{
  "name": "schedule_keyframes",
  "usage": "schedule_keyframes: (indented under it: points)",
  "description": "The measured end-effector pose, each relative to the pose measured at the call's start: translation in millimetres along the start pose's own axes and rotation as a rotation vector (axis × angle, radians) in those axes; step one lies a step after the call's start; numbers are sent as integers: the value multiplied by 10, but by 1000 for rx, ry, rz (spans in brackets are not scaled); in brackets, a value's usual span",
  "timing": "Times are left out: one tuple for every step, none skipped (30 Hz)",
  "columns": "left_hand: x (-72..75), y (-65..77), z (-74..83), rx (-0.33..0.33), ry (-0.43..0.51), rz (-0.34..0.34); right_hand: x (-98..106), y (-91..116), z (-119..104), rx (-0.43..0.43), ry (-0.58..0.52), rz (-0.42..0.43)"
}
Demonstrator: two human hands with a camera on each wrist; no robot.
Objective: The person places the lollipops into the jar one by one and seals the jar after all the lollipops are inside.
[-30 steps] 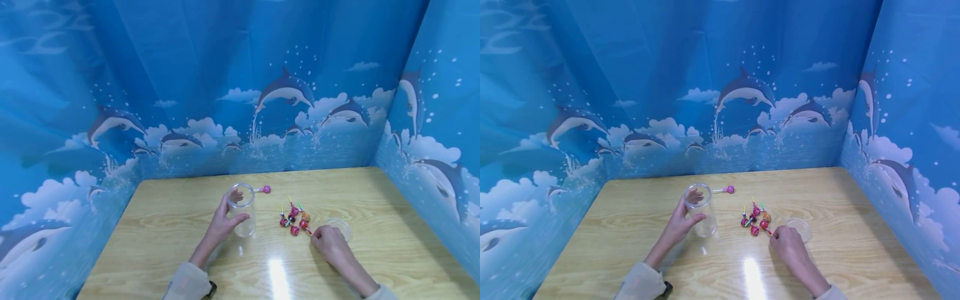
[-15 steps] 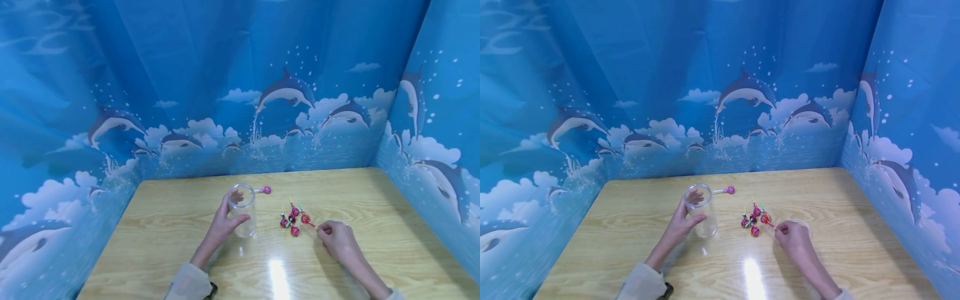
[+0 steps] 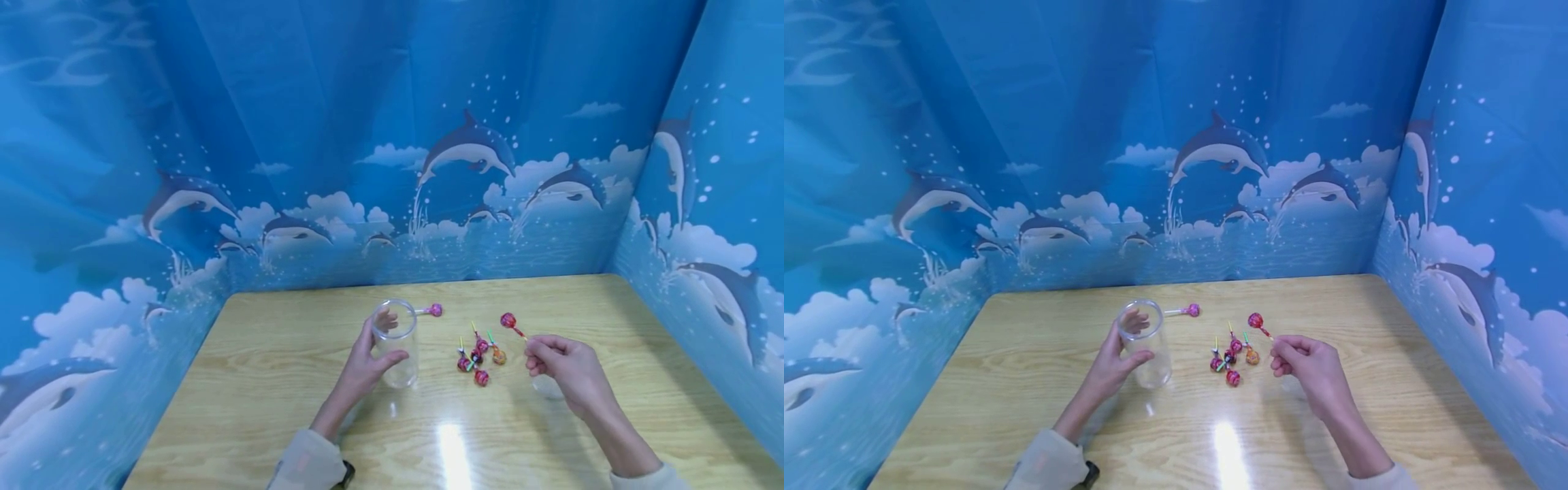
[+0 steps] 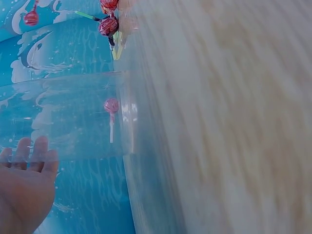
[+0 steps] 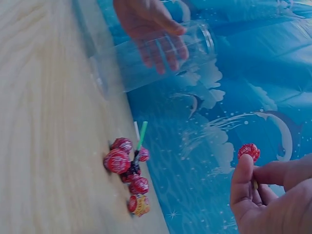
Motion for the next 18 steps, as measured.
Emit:
schedule_keyframes:
  points:
    - [0,1,2,-1,-5,-1,15,2,-24,2,-30,-13]
    - [0,2,2,-4,-5,-2,33,4,-44,4,-66,-24]
    - [-1,2,2,-6,-6,-3,46,8,-66,9,-100,-39]
    - [-1,0,3,-8,-7,-3,58,13,-90,15,-133,-53]
    - [-2,-1,2,-7,-5,-4,67,18,-112,22,-165,-68]
    - [-3,-2,-1,-7,-4,-4,71,22,-138,31,-191,-82]
    - [-2,-2,-5,-6,-2,-4,73,25,-166,42,-218,-96]
    - [-1,-2,-9,-4,-1,-4,72,29,-192,52,-239,-107]
    - [-1,0,-13,-1,-3,-5,67,34,-219,63,-248,-118]
    - [0,3,-14,3,-8,-5,61,38,-242,70,-258,-127]
    - [1,5,-17,5,-6,-4,51,41,-262,73,-266,-136]
    - [3,8,-17,8,-9,-3,38,44,-281,74,-273,-145]
    - [3,10,-13,10,-9,-3,25,47,-297,72,-276,-150]
    - [3,12,-10,14,-11,-3,9,51,-311,68,-279,-156]
    - [2,13,-9,14,-12,-4,-10,55,-327,65,-280,-162]
    - [1,12,-6,15,-11,-4,-34,57,-342,62,-283,-169]
    - [0,10,-6,17,-8,-3,-60,59,-358,61,-286,-177]
    - [-2,9,-4,19,-9,-3,-88,62,-371,58,-286,-185]
Point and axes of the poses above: each hand's wrist, its own y-axis away from the middle knuckle, its own x-axis out of the back of the hand, z = x × y, the point moved 9 cm from there along -y, towards the middle knuckle, and after that the axes turned 15 degrees about -x, right-handed, at the moved point
